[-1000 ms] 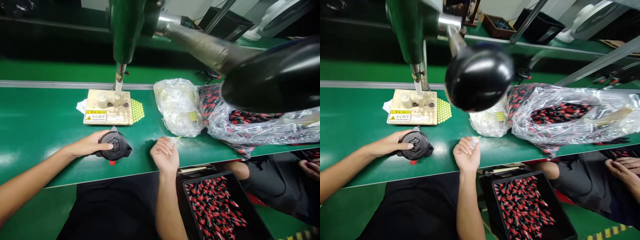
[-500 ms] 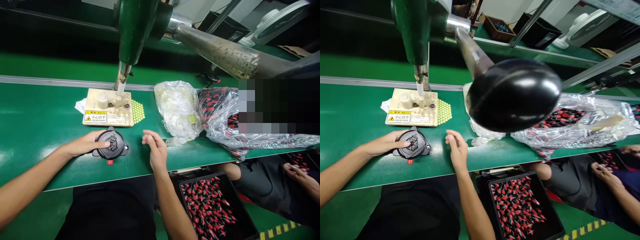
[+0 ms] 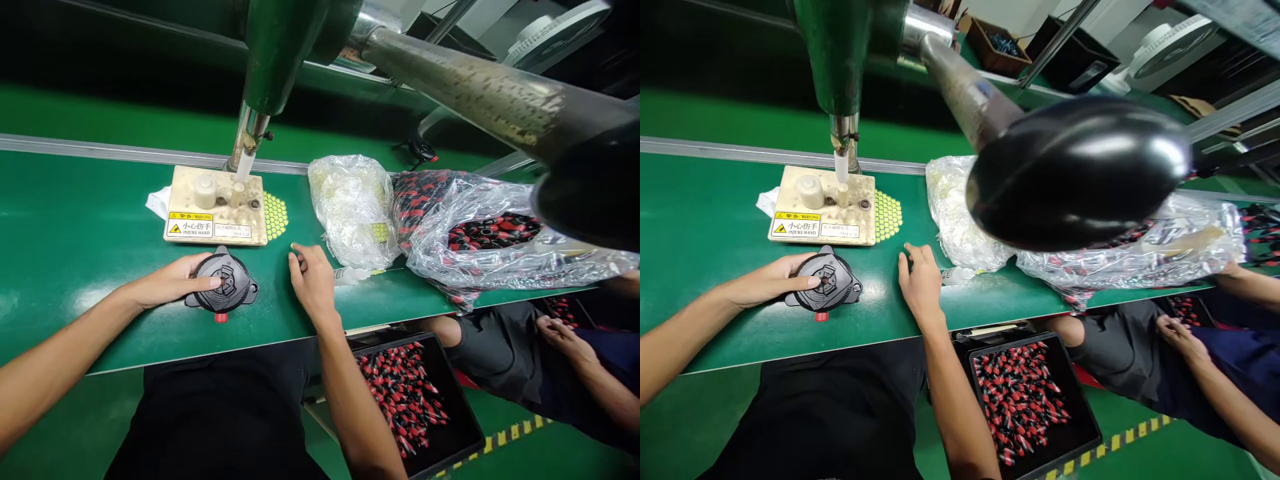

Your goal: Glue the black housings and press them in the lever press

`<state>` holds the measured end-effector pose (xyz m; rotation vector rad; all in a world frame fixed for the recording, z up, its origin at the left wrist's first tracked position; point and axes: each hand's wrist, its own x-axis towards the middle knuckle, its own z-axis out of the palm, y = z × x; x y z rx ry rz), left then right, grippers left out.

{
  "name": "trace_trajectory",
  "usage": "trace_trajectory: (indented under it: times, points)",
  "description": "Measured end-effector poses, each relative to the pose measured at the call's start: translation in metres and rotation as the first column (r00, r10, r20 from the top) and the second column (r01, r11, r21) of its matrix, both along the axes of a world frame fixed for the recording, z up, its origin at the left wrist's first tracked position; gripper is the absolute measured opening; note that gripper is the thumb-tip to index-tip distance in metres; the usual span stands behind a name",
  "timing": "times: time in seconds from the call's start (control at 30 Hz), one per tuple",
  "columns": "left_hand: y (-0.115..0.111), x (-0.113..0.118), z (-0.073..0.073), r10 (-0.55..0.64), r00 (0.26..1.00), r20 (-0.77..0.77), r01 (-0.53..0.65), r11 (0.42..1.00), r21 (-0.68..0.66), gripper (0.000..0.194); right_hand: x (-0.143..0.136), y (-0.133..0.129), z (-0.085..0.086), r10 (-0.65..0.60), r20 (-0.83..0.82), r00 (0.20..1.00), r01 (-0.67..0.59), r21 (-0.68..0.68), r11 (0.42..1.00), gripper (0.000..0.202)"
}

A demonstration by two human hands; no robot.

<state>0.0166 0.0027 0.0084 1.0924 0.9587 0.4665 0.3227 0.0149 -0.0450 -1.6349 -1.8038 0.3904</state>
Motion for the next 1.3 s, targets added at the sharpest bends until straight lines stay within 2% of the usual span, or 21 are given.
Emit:
trace_trajectory:
  times: [0.1,0.17,0.33,0.47,0.53,0.63,0.7,0.77,0.9,1.03,1.2,1.3]
  points:
    - [0.000,0.000,-0.001,-0.002,1.000,-0.010,0.002,1.000,0.025,0.068,0.002,-0.032,0.002,0.021,-0.104,0.994,-0.017,0.034,0.999,0.020]
    - [0.001,0.000,-0.001,-0.006,1.000,-0.008,0.006,1.000,0.029,0.068,0.001,-0.043,0.004,0.021,-0.156,0.988,-0.014,0.046,0.999,0.015]
    - [0.001,0.000,-0.001,0.005,1.000,-0.005,-0.005,1.000,0.001,0.070,0.003,-0.041,0.006,0.012,-0.203,0.979,-0.016,-0.019,1.000,0.016]
    - [0.001,0.002,-0.001,-0.005,1.000,0.003,0.005,0.999,0.040,0.067,0.002,-0.040,0.011,0.030,-0.247,0.969,-0.052,-0.082,0.995,0.007]
    - [0.001,0.003,0.000,-0.022,1.000,-0.001,0.022,0.998,0.066,0.065,-0.003,-0.043,0.018,0.042,-0.403,0.914,-0.118,-0.168,0.979,0.008]
    - [0.000,0.003,0.000,-0.028,0.999,-0.027,0.031,0.993,0.112,0.063,-0.013,-0.049,0.033,0.052,-0.662,0.748,-0.305,-0.273,0.912,0.015]
    - [0.000,0.002,-0.001,-0.022,0.999,-0.047,0.029,0.989,0.143,0.063,-0.020,-0.051,0.041,0.041,-0.741,0.671,-0.373,-0.289,0.882,0.017]
    - [-0.001,0.002,-0.001,-0.027,0.998,-0.054,0.036,0.985,0.168,0.064,-0.025,-0.051,0.044,-0.001,-0.765,0.644,-0.384,-0.323,0.865,0.021]
    - [-0.004,0.003,-0.001,-0.056,0.997,-0.046,0.064,0.974,0.218,0.061,-0.030,-0.050,0.042,-0.092,-0.764,0.638,-0.386,-0.421,0.821,0.031]
    - [-0.008,0.005,-0.002,-0.074,0.997,-0.033,0.079,0.970,0.230,0.055,-0.030,-0.049,0.040,-0.137,-0.789,0.598,-0.406,-0.446,0.798,0.040]
    - [-0.010,0.006,-0.002,-0.095,0.995,-0.005,0.093,0.959,0.268,0.053,-0.030,-0.050,0.038,-0.119,-0.776,0.620,-0.491,-0.502,0.712,0.041]
    - [-0.010,0.007,-0.001,-0.113,0.994,-0.001,0.109,0.959,0.262,0.051,-0.028,-0.053,0.037,-0.098,-0.768,0.633,-0.501,-0.502,0.705,0.036]
